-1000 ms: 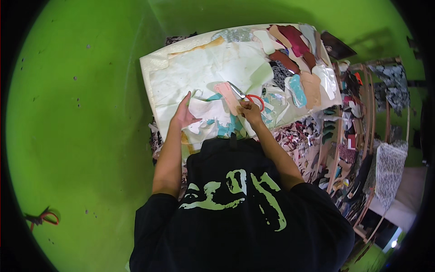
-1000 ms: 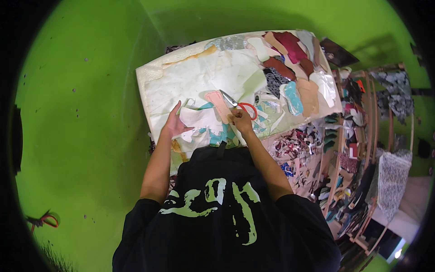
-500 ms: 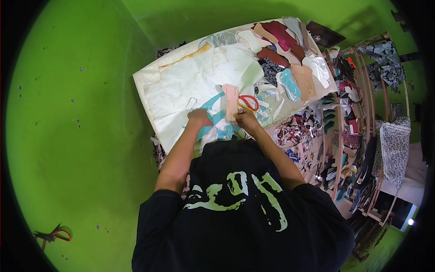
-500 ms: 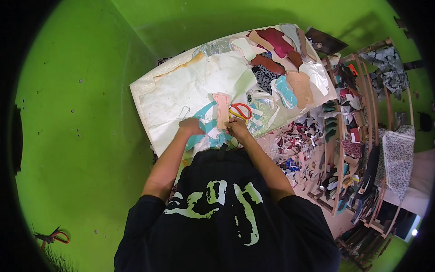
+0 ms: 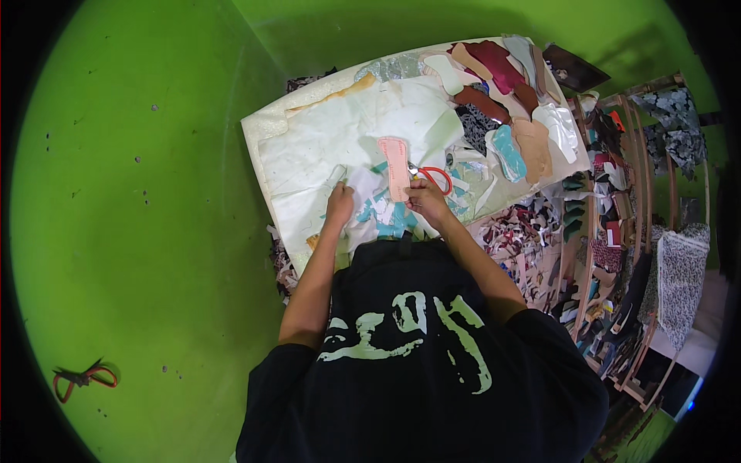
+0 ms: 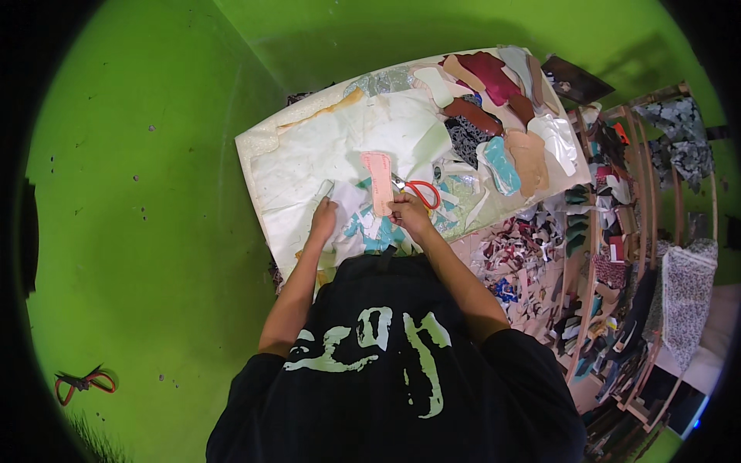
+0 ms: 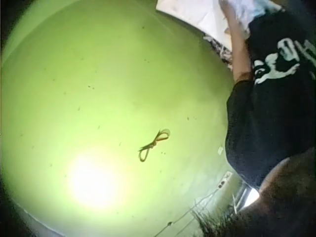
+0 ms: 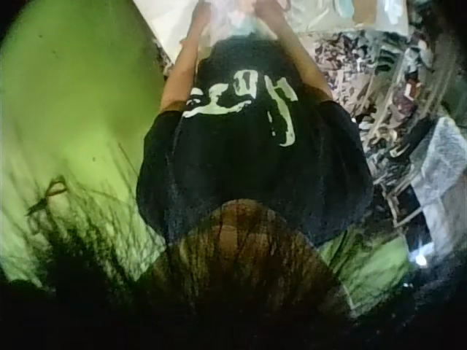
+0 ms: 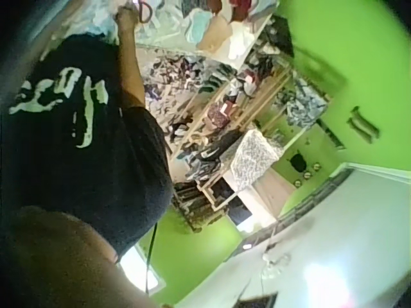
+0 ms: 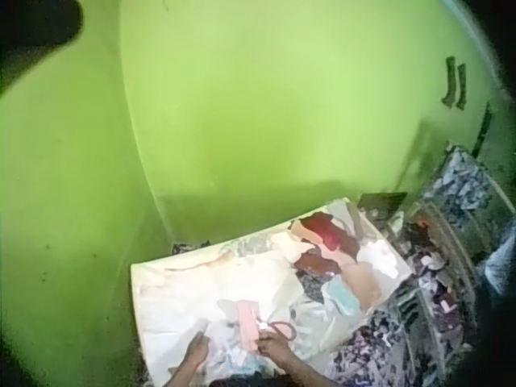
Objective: Cutting out a pink foam shoe insole from a larger sheet of material using scissors.
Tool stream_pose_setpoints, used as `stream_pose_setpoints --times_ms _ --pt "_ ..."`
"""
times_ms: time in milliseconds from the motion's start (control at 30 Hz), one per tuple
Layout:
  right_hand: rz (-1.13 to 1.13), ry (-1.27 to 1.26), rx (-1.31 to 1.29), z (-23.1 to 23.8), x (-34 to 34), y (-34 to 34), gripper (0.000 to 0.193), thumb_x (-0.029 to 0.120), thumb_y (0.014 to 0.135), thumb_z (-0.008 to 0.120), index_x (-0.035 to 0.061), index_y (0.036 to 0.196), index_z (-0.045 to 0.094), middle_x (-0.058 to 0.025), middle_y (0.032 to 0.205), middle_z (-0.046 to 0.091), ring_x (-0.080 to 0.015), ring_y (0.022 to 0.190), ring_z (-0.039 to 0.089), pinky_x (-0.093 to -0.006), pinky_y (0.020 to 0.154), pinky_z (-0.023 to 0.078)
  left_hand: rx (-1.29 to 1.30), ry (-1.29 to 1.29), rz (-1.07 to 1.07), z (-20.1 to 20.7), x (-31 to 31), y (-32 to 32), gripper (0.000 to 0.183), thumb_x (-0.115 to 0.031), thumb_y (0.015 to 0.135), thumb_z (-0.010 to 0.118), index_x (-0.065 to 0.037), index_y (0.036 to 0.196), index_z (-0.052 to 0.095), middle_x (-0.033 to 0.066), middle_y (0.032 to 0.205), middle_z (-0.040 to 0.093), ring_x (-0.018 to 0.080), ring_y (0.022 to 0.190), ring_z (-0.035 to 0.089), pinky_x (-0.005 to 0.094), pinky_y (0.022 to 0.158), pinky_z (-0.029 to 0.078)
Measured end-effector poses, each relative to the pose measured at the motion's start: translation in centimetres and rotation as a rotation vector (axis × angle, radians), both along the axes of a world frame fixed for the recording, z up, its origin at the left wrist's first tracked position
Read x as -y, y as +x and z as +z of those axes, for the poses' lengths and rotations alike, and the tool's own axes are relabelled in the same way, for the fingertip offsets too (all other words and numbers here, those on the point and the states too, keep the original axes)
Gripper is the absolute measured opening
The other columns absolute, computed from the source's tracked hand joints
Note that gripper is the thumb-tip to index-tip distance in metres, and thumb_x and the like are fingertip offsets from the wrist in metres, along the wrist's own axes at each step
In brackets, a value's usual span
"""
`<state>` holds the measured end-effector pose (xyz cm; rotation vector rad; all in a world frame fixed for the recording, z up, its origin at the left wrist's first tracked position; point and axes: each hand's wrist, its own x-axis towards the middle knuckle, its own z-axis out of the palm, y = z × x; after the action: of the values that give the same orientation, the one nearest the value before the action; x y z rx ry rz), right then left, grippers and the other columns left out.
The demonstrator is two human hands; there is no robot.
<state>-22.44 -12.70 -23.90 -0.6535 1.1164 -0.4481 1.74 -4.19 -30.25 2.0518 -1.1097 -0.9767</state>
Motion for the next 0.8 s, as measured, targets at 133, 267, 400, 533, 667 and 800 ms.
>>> stream_pose_setpoints --times_ms 133,267,400,533,667,800 --pt "0.015 -0.122 0.038 5.0 0.2 1.0 0.013 0.006 0.089 0.068 0.0021 0.099 0.060 -0.0038 0.080 0.063 -0.0116 0.065 0.059 -0.0257 0.063 0.051 -1.245 -0.091 0.379 6.3 1.6 -0.1 0.046 -0.026 0.095 0.037 0.003 0.129 0.049 0.0205 0.133 0.055 0.0345 0.124 0.054 0.0463 0.107 0.042" --pt "0.233 -0.408 0.020 8.2 -0.1 3.0 0.020 0.002 0.089 0.068 -0.0036 0.108 0.064 -0.0078 0.084 0.069 -0.0106 0.072 0.063 -0.0241 0.064 0.051 -1.360 -0.193 0.270 10.6 1.9 -0.6 0.055 -0.025 0.097 0.039 0.002 0.143 0.027 0.0210 0.139 0.049 0.0368 0.124 0.054 0.0560 0.103 0.043" --pt "0.256 -0.624 -0.010 9.7 0.1 3.5 0.021 0.000 0.088 0.067 -0.0041 0.108 0.064 -0.0067 0.082 0.068 -0.0105 0.073 0.063 -0.0243 0.066 0.050 -1.152 -0.315 0.253 14.1 2.0 -3.1 0.057 -0.022 0.101 0.038 -0.005 0.150 0.013 0.0198 0.138 0.050 0.0321 0.117 0.058 0.0502 0.096 0.049" --pt "0.269 -0.696 -0.049 9.4 0.6 3.3 0.026 0.000 0.090 0.066 -0.0034 0.115 0.062 -0.0025 0.080 0.065 -0.0071 0.073 0.061 -0.0207 0.064 0.048 -1.355 -0.420 0.315 12.4 1.5 -3.5 0.061 -0.019 0.096 0.046 -0.008 0.150 0.022 0.0186 0.138 0.050 0.0311 0.116 0.059 0.0466 0.097 0.049" --pt "0.253 -0.666 -0.004 9.5 0.9 2.9 0.025 -0.001 0.090 0.066 -0.0033 0.115 0.062 -0.0025 0.082 0.065 -0.0067 0.075 0.061 -0.0202 0.065 0.048 -1.498 -0.496 0.340 11.7 1.2 -4.3 0.060 -0.023 0.094 0.048 -0.006 0.148 0.030 0.0188 0.139 0.050 0.0310 0.124 0.055 0.0503 0.104 0.044" --pt "0.341 -0.666 0.006 9.7 1.3 2.2 0.024 -0.001 0.090 0.065 -0.0036 0.114 0.063 -0.0027 0.085 0.066 -0.0067 0.076 0.061 -0.0208 0.068 0.048 -1.820 -0.418 0.580 11.7 1.7 -4.8 0.051 -0.032 0.098 0.048 0.001 0.136 0.043 0.0174 0.130 0.056 0.0323 0.121 0.056 0.0513 0.104 0.044"
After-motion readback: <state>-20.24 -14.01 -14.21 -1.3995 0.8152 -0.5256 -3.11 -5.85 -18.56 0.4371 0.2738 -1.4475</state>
